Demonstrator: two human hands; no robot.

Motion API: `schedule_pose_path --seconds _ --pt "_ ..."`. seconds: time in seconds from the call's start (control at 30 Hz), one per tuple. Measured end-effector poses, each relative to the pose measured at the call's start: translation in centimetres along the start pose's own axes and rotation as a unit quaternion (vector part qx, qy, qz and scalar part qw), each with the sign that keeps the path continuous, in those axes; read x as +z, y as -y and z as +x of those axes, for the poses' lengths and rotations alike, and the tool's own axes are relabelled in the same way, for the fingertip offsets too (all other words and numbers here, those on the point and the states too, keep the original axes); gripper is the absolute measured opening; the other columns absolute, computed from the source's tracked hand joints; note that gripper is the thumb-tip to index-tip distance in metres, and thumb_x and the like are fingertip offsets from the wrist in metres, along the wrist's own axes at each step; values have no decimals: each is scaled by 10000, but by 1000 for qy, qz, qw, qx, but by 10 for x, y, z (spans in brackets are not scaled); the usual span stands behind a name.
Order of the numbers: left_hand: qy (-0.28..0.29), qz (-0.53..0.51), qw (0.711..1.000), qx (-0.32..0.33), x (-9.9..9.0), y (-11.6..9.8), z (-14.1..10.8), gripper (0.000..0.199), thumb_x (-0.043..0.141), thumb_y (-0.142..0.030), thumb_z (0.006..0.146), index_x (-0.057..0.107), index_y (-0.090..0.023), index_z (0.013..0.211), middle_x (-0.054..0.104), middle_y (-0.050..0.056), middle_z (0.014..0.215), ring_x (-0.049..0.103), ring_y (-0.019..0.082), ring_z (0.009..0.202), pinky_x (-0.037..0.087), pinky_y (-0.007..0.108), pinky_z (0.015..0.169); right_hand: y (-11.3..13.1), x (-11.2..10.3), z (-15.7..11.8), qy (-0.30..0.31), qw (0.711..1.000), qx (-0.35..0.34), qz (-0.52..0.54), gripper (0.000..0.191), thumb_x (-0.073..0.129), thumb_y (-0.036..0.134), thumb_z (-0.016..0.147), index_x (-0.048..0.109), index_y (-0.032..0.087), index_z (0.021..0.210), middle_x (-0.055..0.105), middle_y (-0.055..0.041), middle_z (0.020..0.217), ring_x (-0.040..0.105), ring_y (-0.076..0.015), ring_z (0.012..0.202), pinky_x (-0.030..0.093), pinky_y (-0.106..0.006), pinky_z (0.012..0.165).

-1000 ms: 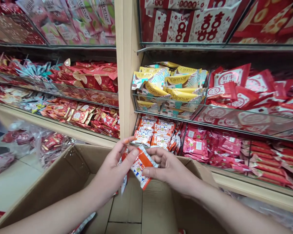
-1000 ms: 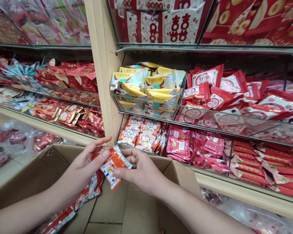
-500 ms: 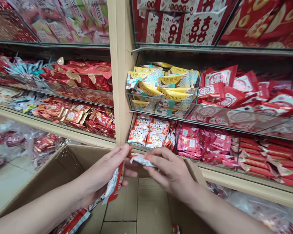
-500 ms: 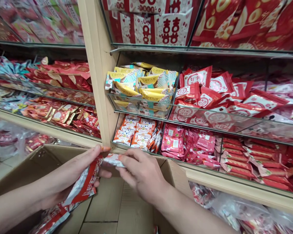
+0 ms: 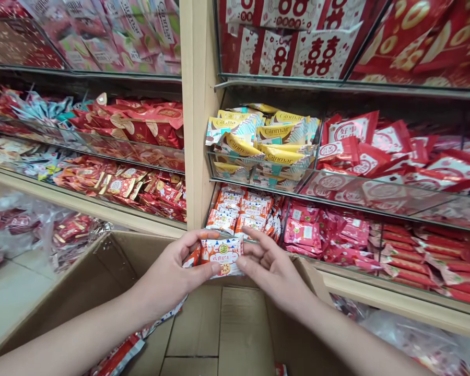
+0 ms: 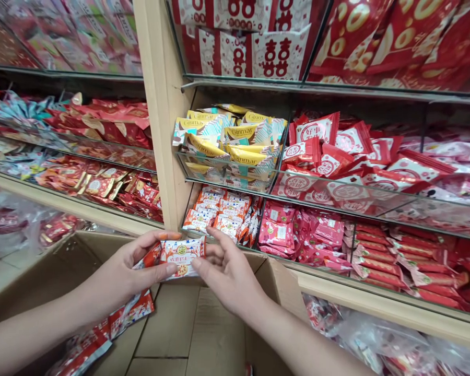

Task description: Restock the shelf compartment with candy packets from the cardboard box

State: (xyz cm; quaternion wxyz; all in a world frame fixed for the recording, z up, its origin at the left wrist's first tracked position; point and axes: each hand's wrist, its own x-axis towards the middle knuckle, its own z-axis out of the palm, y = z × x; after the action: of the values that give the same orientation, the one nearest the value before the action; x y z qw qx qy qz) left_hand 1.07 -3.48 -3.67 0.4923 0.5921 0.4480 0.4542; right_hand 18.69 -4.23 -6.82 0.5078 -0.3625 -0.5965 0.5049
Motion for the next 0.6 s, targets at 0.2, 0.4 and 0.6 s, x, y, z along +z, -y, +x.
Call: schedule_pose_path --seconds 0.2,0.4,0.6 --pt "30 108 993 38 -3 10 0 224 635 -277 687 566 -198 885 636 -13 768 584 166 723 471 263 668 -3 2 0 -4 999 30 -41 323 675 375 658 429 192 761 522 21 689 498 -94 593 417 -222 518" --pt "-44 136 987 69 -7 9 4 382 593 -281 717 460 -225 1071 554 -34 770 541 141 693 431 261 666 10 -22 26 -77 980 -76 -169 261 612 375 706 438 186 663 470 38 561 435 -94 515 339 -222 488" --pt "-19 125 990 55 -8 13 5 332 562 -260 729 475 -222 1048 539 -31 777 526 133 689 425 253 656 1 -41 91 -199 910 -125 -341 166 568 300 723 455 189 673 516 21 593 479 -124 557 356 -244 547"
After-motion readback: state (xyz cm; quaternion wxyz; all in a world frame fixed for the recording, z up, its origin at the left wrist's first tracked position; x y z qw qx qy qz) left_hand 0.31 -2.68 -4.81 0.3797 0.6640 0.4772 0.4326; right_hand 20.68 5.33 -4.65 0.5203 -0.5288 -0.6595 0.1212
